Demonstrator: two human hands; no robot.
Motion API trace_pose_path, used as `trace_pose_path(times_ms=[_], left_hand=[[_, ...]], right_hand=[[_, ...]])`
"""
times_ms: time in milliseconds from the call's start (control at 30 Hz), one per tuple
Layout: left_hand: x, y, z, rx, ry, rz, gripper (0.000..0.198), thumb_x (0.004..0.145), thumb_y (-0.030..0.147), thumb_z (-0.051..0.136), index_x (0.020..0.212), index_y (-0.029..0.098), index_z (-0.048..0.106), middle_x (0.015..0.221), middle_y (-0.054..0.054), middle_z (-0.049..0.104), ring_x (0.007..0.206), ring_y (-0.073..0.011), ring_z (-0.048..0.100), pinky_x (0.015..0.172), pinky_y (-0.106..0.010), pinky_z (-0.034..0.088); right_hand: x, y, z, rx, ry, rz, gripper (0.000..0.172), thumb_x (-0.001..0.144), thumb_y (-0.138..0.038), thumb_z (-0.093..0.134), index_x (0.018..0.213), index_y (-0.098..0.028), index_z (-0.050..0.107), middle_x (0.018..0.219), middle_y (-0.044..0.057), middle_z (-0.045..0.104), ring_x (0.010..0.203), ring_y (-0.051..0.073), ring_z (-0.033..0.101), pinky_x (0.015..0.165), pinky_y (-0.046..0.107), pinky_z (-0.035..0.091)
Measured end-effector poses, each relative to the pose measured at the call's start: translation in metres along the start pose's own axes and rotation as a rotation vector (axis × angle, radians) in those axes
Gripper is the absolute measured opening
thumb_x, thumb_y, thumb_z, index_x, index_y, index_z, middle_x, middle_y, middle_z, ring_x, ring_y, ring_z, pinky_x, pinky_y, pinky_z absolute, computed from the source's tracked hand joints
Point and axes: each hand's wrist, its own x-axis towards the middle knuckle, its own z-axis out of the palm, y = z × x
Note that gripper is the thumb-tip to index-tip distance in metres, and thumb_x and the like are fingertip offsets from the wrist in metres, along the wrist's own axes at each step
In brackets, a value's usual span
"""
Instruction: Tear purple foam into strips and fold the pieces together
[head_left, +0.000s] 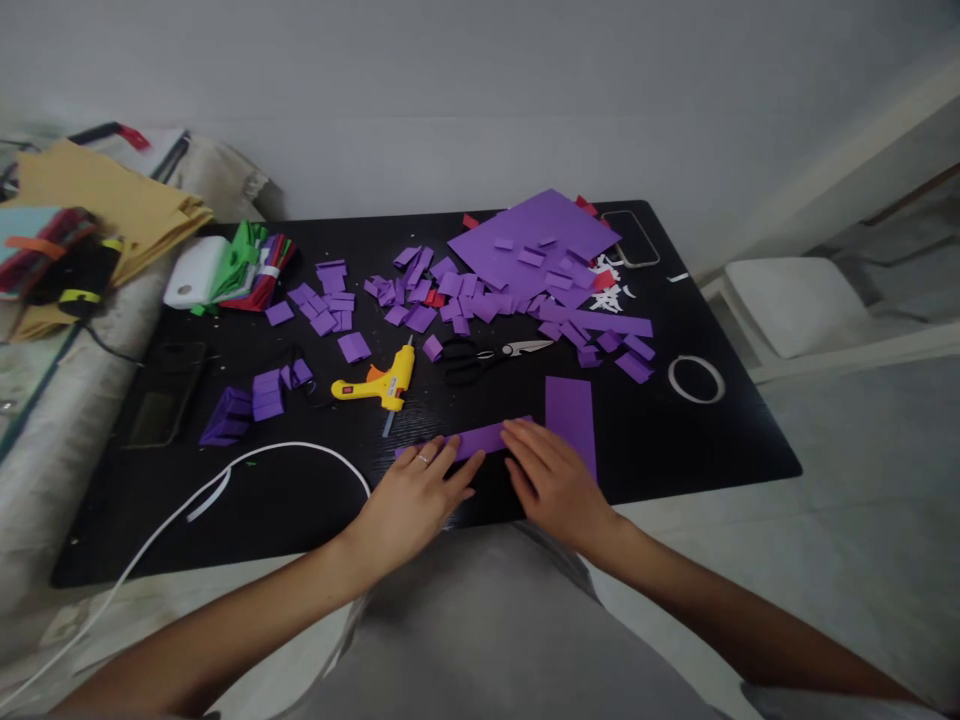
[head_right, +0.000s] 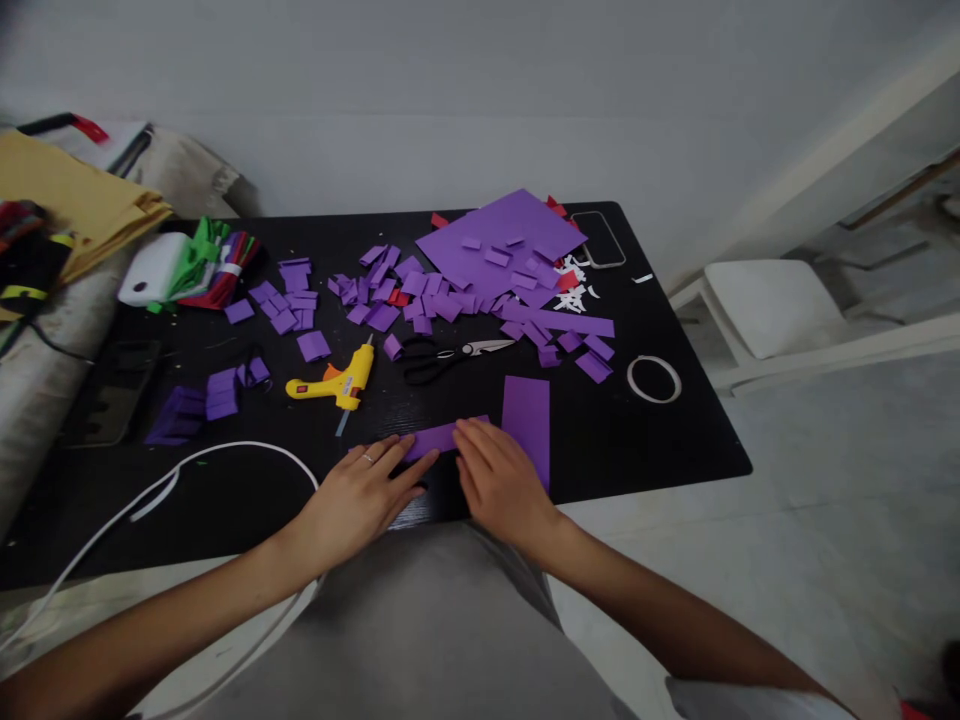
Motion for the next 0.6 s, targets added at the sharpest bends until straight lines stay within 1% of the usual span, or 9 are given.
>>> trace_pose_path(times_ms=[67, 133, 300, 433, 600], left_hand=[[0.001, 0.000, -0.001, -0.005, -0.012, -0.001, 0.048, 0.102, 0.028, 0.064, 0.150, 0.019, 0.060, 0.139, -0.016, 0.070, 0.118, -0.0334, 0.070, 0.092, -0.048, 0.060], [0.001, 0.000, -0.001, -0.018, -0.024, -0.009, 0.048, 0.103, 0.027, 0.063, 0.150, 0.020, 0.059, 0.138, -0.015, 0.070, 0.118, -0.0328, 0.070, 0.092, -0.047, 0.059], [-0.005, -0.002, 0.003, -0.038, -0.028, -0.031, 0.045, 0.105, 0.025, 0.060, 0.149, 0.021, 0.060, 0.141, -0.015, 0.069, 0.125, -0.0326, 0.067, 0.098, -0.047, 0.056], [-0.019, -0.012, 0.004, -0.061, -0.002, -0.009, 0.041, 0.105, 0.024, 0.058, 0.145, 0.019, 0.063, 0.142, -0.014, 0.068, 0.131, -0.0326, 0.065, 0.104, -0.048, 0.056], [-0.043, -0.032, -0.004, -0.057, 0.046, 0.002, 0.033, 0.106, 0.025, 0.056, 0.135, 0.017, 0.071, 0.138, -0.015, 0.072, 0.125, -0.0332, 0.070, 0.100, -0.049, 0.061]], right_hand=[[0.001, -0.007, 0.009, 0.024, -0.059, -0.041, 0.037, 0.105, -0.016, 0.052, 0.135, -0.005, 0.070, 0.140, 0.019, 0.071, 0.130, 0.032, 0.069, 0.108, 0.048, 0.063], [-0.001, -0.011, 0.015, 0.008, -0.071, -0.065, 0.037, 0.106, -0.016, 0.050, 0.134, -0.002, 0.070, 0.140, 0.020, 0.071, 0.132, 0.032, 0.069, 0.109, 0.047, 0.062], [-0.004, -0.008, 0.018, -0.020, -0.075, -0.089, 0.037, 0.106, -0.015, 0.050, 0.134, -0.001, 0.070, 0.141, 0.020, 0.071, 0.133, 0.030, 0.068, 0.113, 0.045, 0.060], [-0.004, -0.007, 0.016, -0.002, -0.077, -0.070, 0.037, 0.107, -0.016, 0.050, 0.136, -0.004, 0.070, 0.141, 0.018, 0.071, 0.134, 0.029, 0.068, 0.113, 0.045, 0.060], [-0.004, -0.008, 0.017, 0.028, -0.080, -0.047, 0.038, 0.106, -0.016, 0.050, 0.136, -0.003, 0.069, 0.142, 0.019, 0.070, 0.135, 0.030, 0.068, 0.114, 0.046, 0.059]])
